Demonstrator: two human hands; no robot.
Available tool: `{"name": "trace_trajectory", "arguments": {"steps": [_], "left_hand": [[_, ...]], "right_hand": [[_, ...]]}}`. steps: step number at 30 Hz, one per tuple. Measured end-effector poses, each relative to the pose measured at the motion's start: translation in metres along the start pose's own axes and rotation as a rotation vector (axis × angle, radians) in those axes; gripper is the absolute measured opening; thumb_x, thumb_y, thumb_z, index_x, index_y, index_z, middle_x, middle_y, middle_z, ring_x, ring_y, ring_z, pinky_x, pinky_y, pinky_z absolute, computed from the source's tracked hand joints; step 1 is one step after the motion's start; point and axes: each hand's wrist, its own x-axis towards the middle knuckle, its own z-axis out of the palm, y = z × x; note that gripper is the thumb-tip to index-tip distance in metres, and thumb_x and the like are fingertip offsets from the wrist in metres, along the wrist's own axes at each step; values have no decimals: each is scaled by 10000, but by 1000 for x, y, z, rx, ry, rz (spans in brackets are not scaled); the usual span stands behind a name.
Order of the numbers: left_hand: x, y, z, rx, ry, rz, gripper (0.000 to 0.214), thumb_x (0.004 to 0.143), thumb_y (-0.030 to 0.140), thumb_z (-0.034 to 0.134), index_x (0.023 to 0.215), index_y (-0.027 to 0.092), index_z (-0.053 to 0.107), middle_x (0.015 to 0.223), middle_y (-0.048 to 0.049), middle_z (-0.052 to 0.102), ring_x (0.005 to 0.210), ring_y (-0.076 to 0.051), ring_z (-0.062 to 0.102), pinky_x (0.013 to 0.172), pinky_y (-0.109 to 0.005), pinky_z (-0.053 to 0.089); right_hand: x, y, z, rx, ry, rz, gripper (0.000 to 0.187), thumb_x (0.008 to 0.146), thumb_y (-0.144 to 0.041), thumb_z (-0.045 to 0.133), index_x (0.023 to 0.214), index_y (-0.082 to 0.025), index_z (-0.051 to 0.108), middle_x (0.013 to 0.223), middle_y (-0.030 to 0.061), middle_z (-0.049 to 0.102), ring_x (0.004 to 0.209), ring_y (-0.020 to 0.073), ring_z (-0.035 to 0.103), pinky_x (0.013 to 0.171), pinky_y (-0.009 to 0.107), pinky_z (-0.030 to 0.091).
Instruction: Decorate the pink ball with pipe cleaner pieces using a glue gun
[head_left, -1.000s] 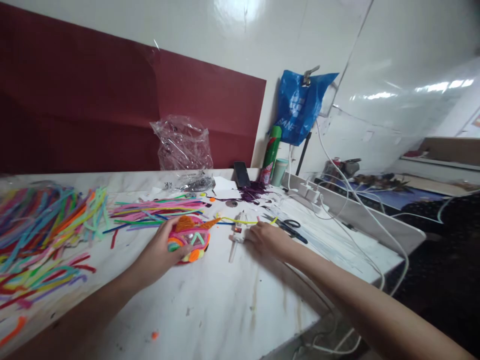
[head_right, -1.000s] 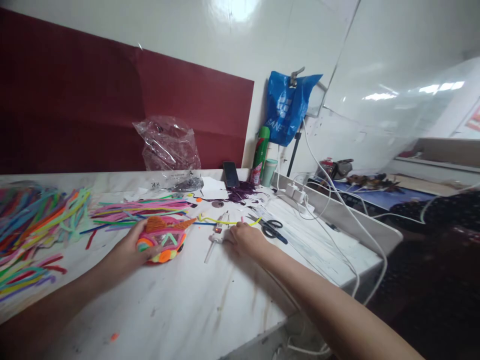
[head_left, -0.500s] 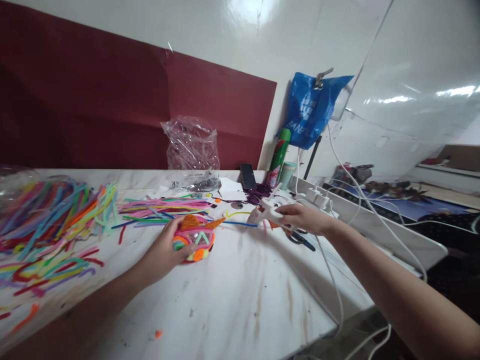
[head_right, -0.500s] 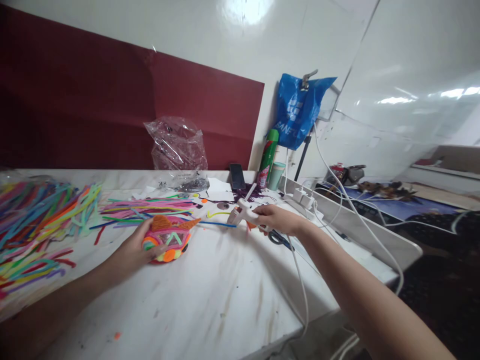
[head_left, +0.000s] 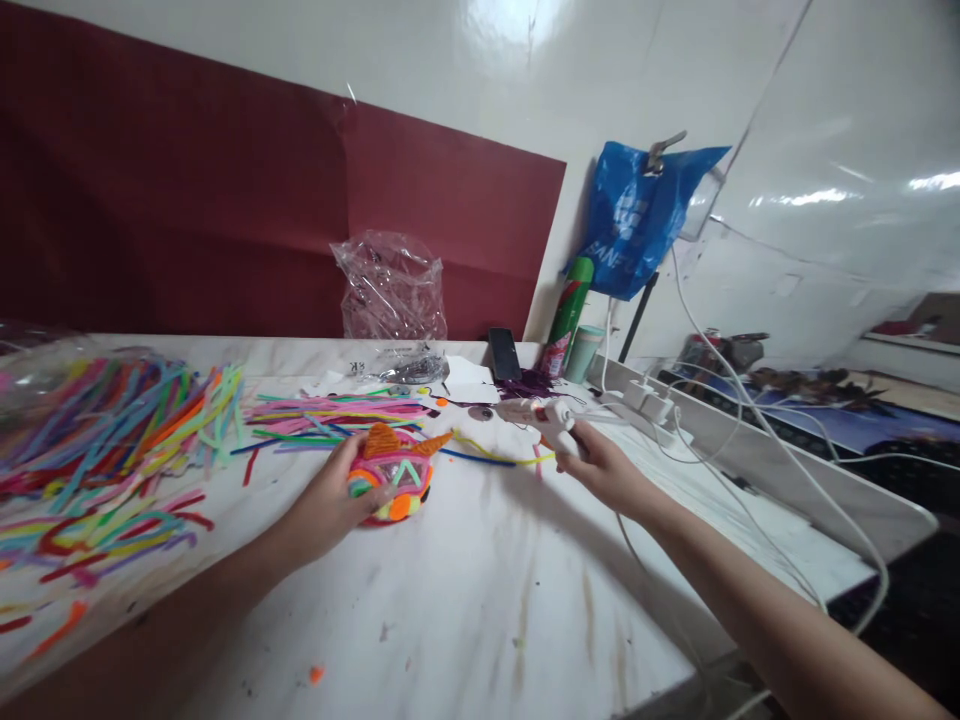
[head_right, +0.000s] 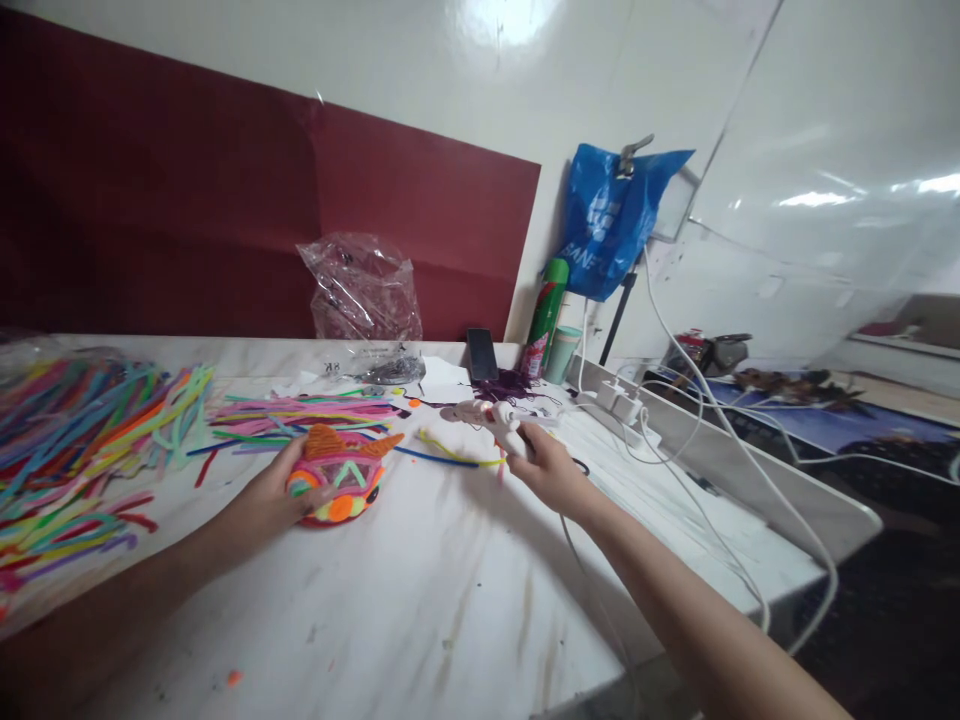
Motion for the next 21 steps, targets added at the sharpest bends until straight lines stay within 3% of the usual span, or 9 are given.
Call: {"name": "trace_trajectory", "arguments": {"steps": [5,8,11,15,18,21], "left_hand": [[-5,8,4,-92,-16,51,609,729,380,643,1276,212,435,1280,-83,572,1194,-274,526,1027,-408,406],[-8,7,8,-48,10,100,629,711,344,665,1278,197,437,1271,-101,563,1181,-283,527,1027,-425,401],[-9,3,11,-5,13,151,643,711,343,672,1293,215,430,1284,-103,533,1182,-276,516,1026,-426,398],[-10,2,15,18,29,186,649,714,368,674,1295,219,428,1337,-101,466,1241,-275,449,1061,-423,360],[-11,3,15,43,19,209,646,724,382,668,1303,232,424,1351,-93,438,1270,-279,406,1078,-431,338],[-12,2,16,71,3,228,649,720,345,675,1308,248,416,1363,-85,418,1284,-282,386,1088,-436,327]], "right_hand": [[-17,-6,31,514,-44,226,268,697,-286,603,933,-160,576,674,6,578,636,175,551,608,306,420],[-36,-17,43,622,-62,224,272,771,-392,616,949,-189,583,685,4,589,585,154,553,552,278,426],[-54,-31,47,439,-140,112,309,793,-456,609,982,-212,628,846,60,668,669,180,604,576,281,482],[-68,-50,49,139,-302,-128,286,826,-402,561,1026,-230,673,982,99,700,869,251,651,719,344,546],[-71,-55,54,12,-300,-250,261,837,-358,533,1020,-238,674,964,96,714,906,269,663,759,376,562],[-71,-53,60,-30,-268,-265,229,845,-346,515,982,-242,666,922,91,723,844,258,681,736,378,574]]}}
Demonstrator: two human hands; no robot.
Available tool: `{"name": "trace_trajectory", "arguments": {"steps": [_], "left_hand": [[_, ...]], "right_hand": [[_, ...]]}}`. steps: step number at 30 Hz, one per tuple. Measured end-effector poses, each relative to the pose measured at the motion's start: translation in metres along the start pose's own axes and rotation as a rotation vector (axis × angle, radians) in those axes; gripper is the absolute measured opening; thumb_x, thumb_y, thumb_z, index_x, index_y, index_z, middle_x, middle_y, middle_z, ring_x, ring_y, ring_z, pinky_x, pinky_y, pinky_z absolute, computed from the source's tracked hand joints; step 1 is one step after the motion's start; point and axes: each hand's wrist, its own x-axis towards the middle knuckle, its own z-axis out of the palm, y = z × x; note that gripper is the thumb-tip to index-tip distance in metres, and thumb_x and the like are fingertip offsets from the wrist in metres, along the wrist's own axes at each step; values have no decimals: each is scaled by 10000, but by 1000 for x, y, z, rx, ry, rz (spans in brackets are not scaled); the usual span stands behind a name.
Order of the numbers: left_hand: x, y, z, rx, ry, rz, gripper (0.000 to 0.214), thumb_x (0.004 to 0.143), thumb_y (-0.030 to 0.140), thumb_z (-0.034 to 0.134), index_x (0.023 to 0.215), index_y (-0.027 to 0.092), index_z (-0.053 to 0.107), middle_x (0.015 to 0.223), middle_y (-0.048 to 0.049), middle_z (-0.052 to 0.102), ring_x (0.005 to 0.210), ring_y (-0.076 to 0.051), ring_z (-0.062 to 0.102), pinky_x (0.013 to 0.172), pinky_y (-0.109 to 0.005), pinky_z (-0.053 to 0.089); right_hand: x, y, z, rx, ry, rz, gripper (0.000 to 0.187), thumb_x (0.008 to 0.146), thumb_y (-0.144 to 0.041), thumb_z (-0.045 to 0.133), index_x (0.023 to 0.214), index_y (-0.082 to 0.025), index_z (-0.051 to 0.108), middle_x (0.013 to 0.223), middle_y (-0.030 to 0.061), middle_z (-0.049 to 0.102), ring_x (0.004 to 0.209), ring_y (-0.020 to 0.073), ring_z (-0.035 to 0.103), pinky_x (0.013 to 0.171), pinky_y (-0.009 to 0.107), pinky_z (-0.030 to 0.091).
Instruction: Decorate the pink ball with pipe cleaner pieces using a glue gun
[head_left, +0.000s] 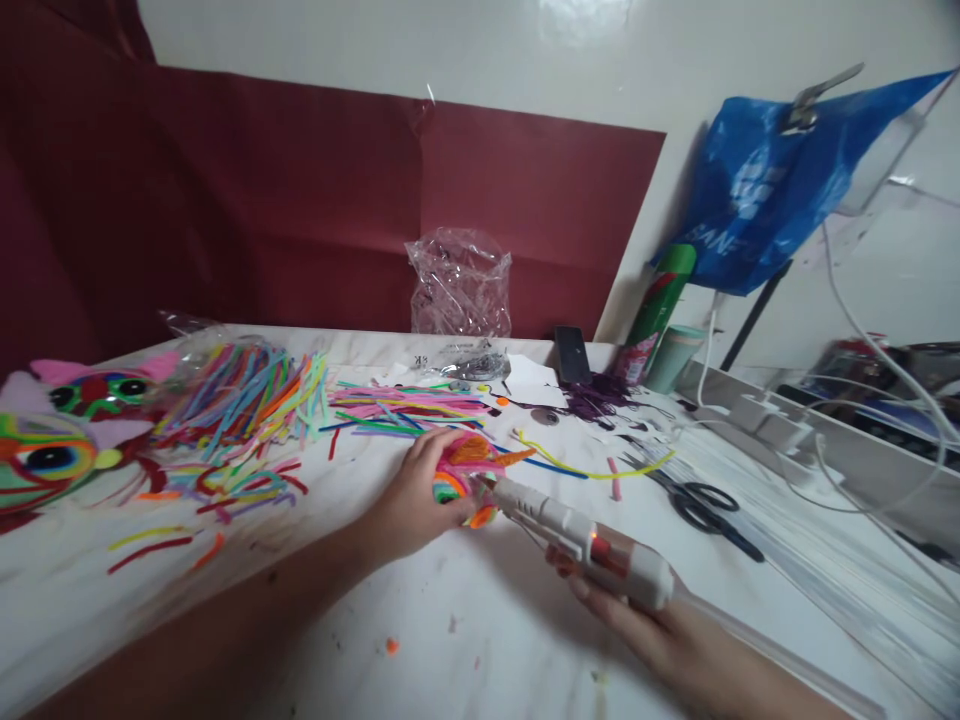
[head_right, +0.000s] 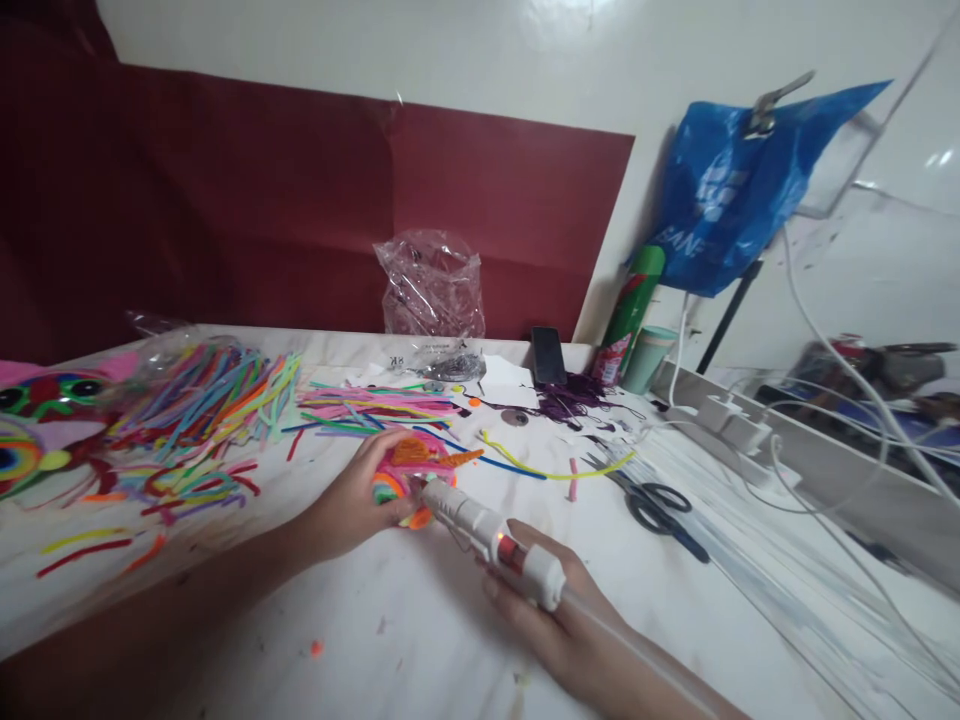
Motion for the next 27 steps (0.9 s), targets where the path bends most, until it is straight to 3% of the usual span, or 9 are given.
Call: {"name": "trace_trajectory", "arguments": {"steps": [7,27], "left_hand": [[-2,-2,2,46,1,83,649,734,360,671,1315,232,412,1379,-94,410,1310,-270,363,1105,-413,316],[-2,1,0,40,-29,99,691,708,316,698,1331,249,406,1386,-91,413,1312,-286,359,1100,-447,317]], "right_hand": [[3,2,5,64,-30,-31,101,836,-299,508,820,-245,592,823,55,692,689,205,657,592,288,549],[12,-6,1,16,-109,-50,103,857,-260,470,799,-201,531,732,26,593,645,159,577,585,251,481]]}}
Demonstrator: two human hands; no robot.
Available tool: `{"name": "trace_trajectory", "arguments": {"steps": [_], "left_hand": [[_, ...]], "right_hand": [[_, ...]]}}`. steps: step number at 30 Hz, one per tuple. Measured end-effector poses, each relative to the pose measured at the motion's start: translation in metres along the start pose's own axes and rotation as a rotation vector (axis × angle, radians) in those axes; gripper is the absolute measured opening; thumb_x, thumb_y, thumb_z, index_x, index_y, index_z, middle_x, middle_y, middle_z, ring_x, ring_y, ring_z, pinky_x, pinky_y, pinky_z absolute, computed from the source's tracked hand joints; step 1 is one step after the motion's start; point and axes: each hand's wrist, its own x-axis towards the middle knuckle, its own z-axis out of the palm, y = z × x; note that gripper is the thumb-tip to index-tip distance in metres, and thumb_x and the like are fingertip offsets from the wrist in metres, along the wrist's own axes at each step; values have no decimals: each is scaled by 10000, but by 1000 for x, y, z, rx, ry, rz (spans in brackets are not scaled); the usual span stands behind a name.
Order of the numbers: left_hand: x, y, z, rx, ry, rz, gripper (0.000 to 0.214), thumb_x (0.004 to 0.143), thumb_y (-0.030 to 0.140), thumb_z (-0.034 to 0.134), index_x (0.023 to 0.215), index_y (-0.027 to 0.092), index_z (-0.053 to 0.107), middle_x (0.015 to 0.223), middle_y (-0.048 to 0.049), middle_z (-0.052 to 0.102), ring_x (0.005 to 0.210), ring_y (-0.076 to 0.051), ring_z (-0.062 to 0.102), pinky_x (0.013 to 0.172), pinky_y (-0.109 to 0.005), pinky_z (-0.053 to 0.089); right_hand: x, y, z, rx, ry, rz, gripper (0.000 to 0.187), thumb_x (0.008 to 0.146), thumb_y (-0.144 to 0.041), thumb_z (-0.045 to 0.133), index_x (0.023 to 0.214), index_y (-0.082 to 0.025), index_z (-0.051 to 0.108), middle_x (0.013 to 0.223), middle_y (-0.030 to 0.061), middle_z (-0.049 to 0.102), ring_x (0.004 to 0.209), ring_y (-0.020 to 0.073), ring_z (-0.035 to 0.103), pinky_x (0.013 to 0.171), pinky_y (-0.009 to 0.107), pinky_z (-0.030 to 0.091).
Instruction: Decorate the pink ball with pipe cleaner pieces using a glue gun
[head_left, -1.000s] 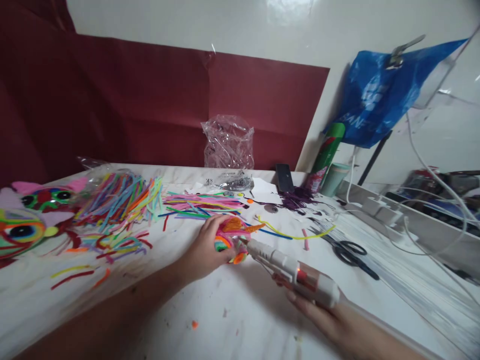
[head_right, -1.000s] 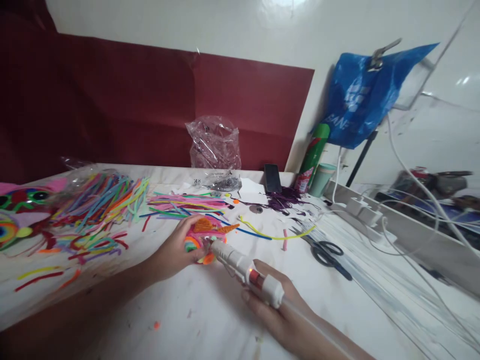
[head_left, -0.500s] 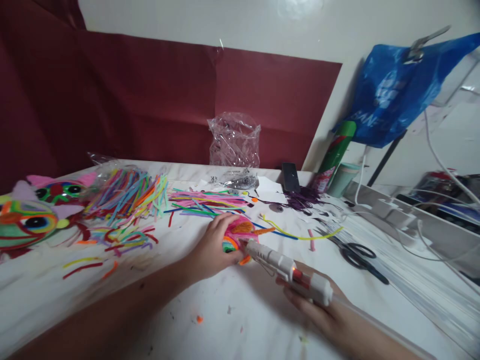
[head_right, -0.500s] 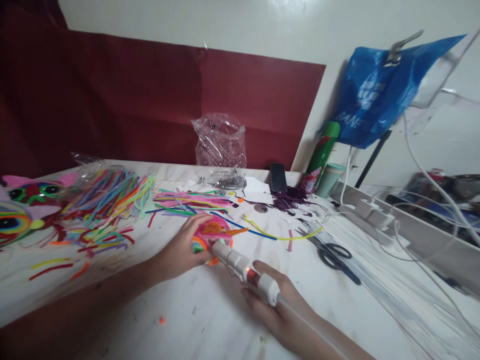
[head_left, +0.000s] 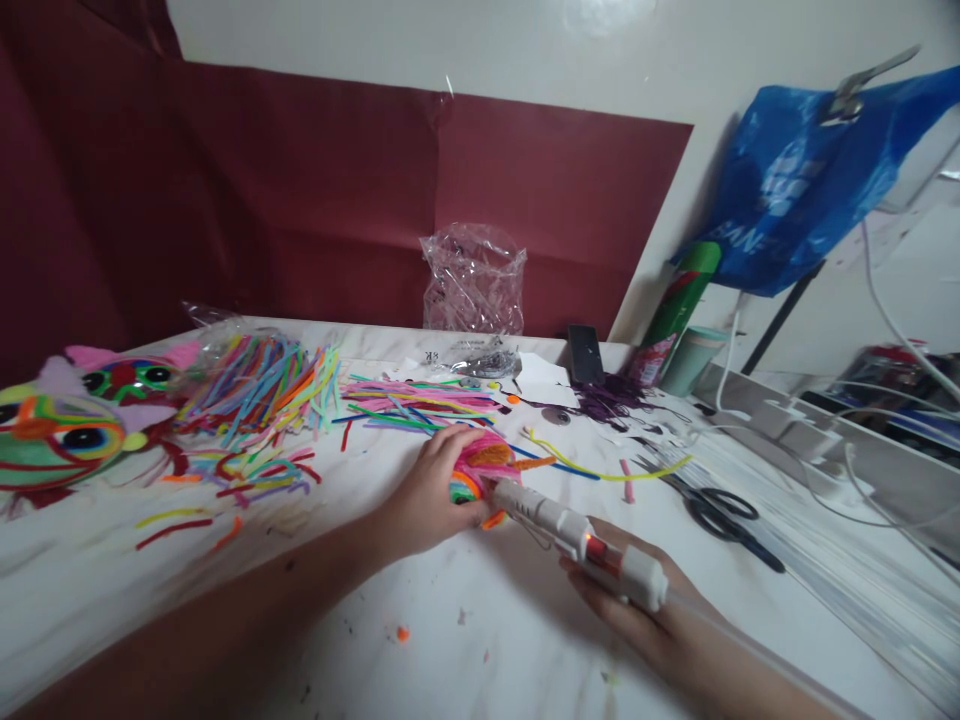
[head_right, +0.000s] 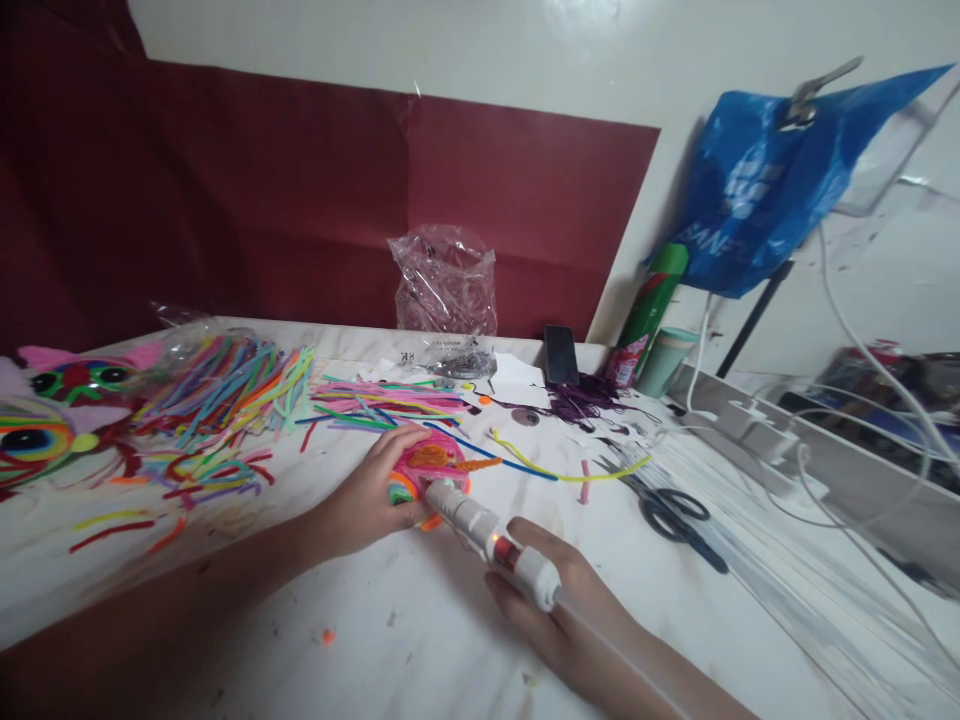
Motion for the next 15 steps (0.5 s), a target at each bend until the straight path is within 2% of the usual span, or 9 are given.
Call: {"name": "trace_trajectory", "arguments": {"steps": [6,15], "left_hand": [[0,-2,0,-1,-11,-5,707,706,345,704,1339,260,398,1398,-87,399,1314,-286,355,1096,-450,322],[0,-2,-1,0,-11,8,711,695,307,715,1333,249,405,1394,-95,409,1309,-292,359,1095,-461,318]], "right_hand": [[1,0,1,-41,3,-42,123,876,-266,442,784,-211,501,702,8,553,607,142,550,551,237,462],[3,-3,-3,-32,-4,-14,124,866,-270,441,763,-220,488,692,6,552,598,143,543,545,238,459]]}}
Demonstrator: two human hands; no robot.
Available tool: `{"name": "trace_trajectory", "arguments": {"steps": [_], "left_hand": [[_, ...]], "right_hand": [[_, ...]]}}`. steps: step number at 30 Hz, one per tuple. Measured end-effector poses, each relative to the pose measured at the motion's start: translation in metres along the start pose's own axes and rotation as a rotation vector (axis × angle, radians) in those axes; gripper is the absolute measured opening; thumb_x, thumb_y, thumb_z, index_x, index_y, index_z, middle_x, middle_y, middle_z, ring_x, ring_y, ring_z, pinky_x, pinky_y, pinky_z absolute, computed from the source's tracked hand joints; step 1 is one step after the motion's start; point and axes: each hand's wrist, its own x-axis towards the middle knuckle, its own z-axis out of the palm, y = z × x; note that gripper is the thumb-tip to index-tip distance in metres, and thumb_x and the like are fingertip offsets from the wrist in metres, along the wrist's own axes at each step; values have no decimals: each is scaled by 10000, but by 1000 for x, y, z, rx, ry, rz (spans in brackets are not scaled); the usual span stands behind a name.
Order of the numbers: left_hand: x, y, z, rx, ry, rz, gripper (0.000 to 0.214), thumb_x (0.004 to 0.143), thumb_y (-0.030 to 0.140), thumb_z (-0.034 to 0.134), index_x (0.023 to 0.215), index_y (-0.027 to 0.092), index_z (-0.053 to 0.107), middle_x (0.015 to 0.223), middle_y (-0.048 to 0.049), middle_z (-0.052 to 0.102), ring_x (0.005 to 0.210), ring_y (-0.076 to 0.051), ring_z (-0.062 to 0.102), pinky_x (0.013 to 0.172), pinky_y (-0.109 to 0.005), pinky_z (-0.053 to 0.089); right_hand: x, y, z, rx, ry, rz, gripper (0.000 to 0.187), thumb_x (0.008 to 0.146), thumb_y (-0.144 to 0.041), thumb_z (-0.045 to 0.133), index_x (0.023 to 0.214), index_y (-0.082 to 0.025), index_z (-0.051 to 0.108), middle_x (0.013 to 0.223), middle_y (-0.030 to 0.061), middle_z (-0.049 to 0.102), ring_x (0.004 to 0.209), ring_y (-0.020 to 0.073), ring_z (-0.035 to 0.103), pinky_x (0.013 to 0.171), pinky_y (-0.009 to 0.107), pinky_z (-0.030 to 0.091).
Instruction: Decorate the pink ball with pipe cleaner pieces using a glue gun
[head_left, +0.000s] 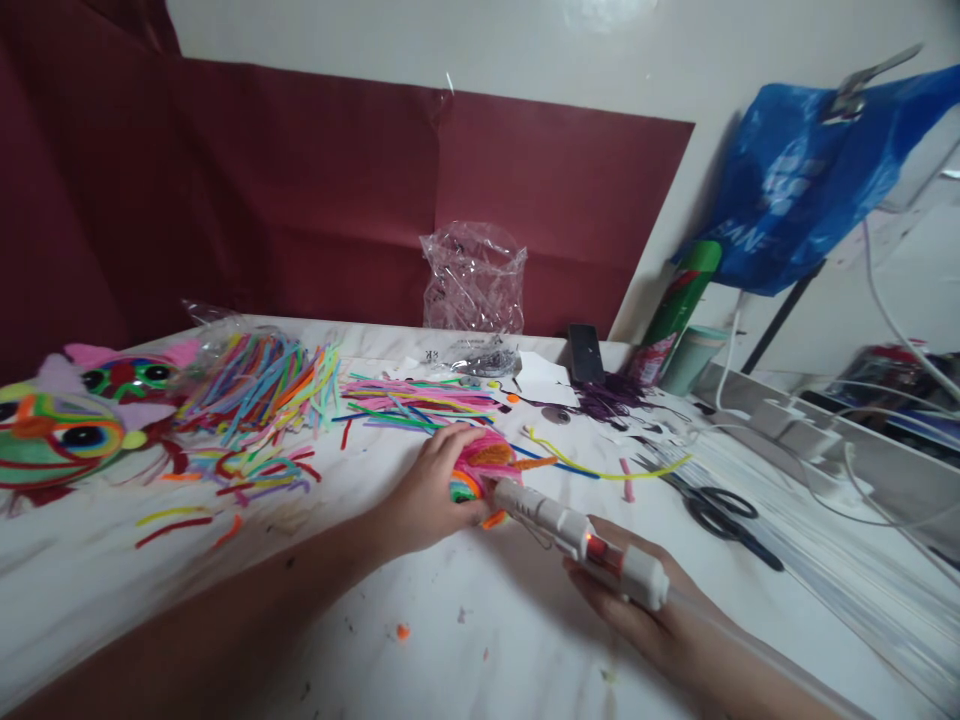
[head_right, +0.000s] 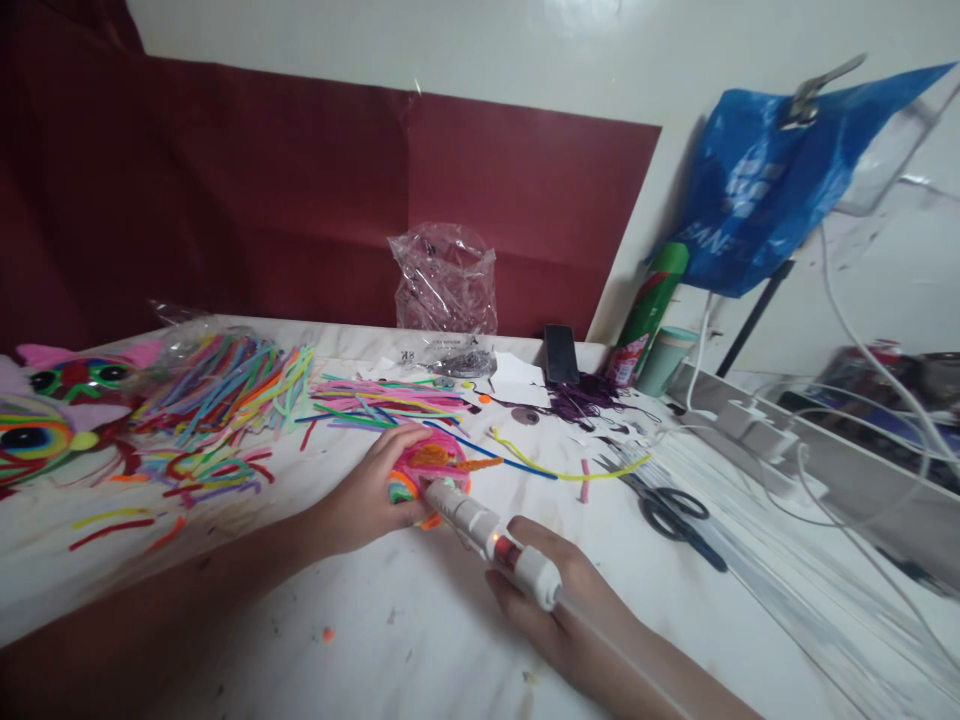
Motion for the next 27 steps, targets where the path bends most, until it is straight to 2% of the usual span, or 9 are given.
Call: {"name": "trace_trajectory", "arguments": {"steps": [10,20,27], "left_hand": [[1,0,1,7,11,15,660,740,408,675,1323,248,411,1379,-93,420,1306,-281,368,1095,-440,327],[2,1,0,4,-1,-9,661,731,352,682,1321,235,408,1377,-91,420,1304,-272,371,1100,-421,325],[3,2,-1,4,-17,-5,664,727,339,685,1319,228,404,1383,-94,412,1309,-266,362,1104,-426,316]], "right_hand": [[-7,5,2,-20,0,-8,115,876,-263,435,783,-217,483,706,11,560,607,142,549,552,243,453],[-12,8,3,29,-35,76,129,874,-302,451,776,-220,472,709,6,562,612,145,546,562,240,458],[-10,7,6,27,13,27,180,869,-295,455,709,-214,458,683,4,545,581,138,526,535,235,435]]}}
